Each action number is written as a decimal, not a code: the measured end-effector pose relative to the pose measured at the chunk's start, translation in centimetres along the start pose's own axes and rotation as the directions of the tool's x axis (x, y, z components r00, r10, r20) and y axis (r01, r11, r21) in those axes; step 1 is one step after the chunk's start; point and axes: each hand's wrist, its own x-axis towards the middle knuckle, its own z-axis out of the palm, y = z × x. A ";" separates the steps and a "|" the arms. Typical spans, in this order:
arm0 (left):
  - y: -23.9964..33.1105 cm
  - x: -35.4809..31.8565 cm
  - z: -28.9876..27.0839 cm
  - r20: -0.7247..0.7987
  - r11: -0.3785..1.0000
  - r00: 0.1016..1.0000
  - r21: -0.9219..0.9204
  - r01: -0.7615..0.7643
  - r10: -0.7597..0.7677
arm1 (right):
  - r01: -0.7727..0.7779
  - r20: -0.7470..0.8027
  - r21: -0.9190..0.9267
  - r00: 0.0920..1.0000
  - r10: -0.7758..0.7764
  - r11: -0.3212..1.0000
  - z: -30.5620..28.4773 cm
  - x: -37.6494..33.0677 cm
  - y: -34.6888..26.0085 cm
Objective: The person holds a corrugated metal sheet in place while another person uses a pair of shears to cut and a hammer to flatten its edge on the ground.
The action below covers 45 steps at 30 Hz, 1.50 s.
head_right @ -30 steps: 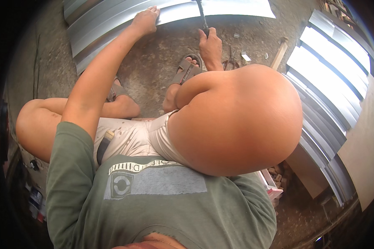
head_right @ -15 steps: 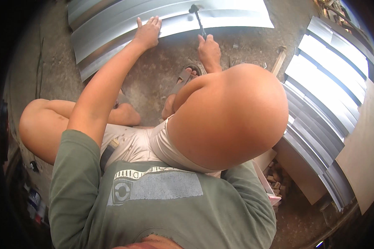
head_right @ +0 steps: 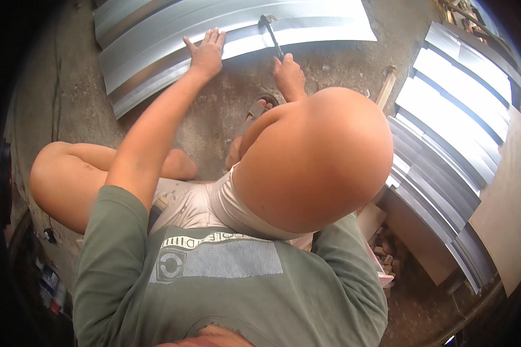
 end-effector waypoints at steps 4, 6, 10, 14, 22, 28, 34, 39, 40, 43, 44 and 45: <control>1.3 -0.4 0.3 -0.008 0.998 0.998 0.018 0.055 -0.054 | 0.007 0.017 0.004 1.000 -0.007 1.000 -0.2 0.0 -0.2; 1.7 0.0 0.0 -0.023 0.999 0.999 -0.004 0.043 -0.043 | 0.010 0.007 0.003 1.000 -0.010 1.000 -0.4 0.3 0.1; 1.3 0.1 -0.5 -0.014 0.997 0.999 0.072 -0.031 0.032 | 0.007 0.015 -0.003 1.000 -0.007 1.000 -1.0 0.0 -0.4; 0.6 0.5 -1.6 0.118 0.998 0.991 -0.007 -0.069 0.069 | 0.020 -0.002 0.048 1.000 -0.020 0.999 -2.7 -0.5 -2.9; 0.5 0.8 -2.2 0.100 0.996 0.991 -0.021 -0.090 0.092 | 0.052 0.029 -0.018 0.998 -0.052 0.998 -2.7 -1.0 -3.9; 0.8 0.6 -2.1 0.071 0.994 0.992 -0.007 -0.107 0.107 | 0.030 0.053 -0.079 0.998 -0.026 0.996 -1.2 -1.7 -2.2; 0.4 1.0 -1.6 0.008 0.995 0.995 0.017 -0.099 0.099 | 0.042 -0.041 -0.020 0.998 -0.043 0.999 -1.2 -0.4 -1.9; 0.3 -0.1 -1.3 0.060 0.993 0.991 0.005 -0.116 0.116 | 0.026 -0.035 -0.007 0.999 -0.026 1.000 -2.7 -0.4 -2.4; 0.4 0.3 -1.5 0.043 0.993 0.992 0.010 -0.120 0.120 | 0.004 -0.054 0.012 0.999 -0.003 1.000 -2.4 -0.4 -2.0; 0.7 0.7 -1.6 0.020 0.993 0.993 -0.015 -0.117 0.117 | 0.009 -0.042 -0.048 0.999 -0.011 0.999 -1.7 0.3 -0.8; 0.8 0.7 -1.9 0.048 0.992 0.992 -0.032 -0.119 0.120 | 0.003 -0.029 -0.081 1.000 -0.005 0.997 -2.3 0.1 -0.9; 0.8 0.7 -2.3 0.076 0.992 0.989 -0.049 -0.120 0.124 | 0.020 -0.037 -0.047 0.999 -0.022 0.999 -2.8 0.4 -1.4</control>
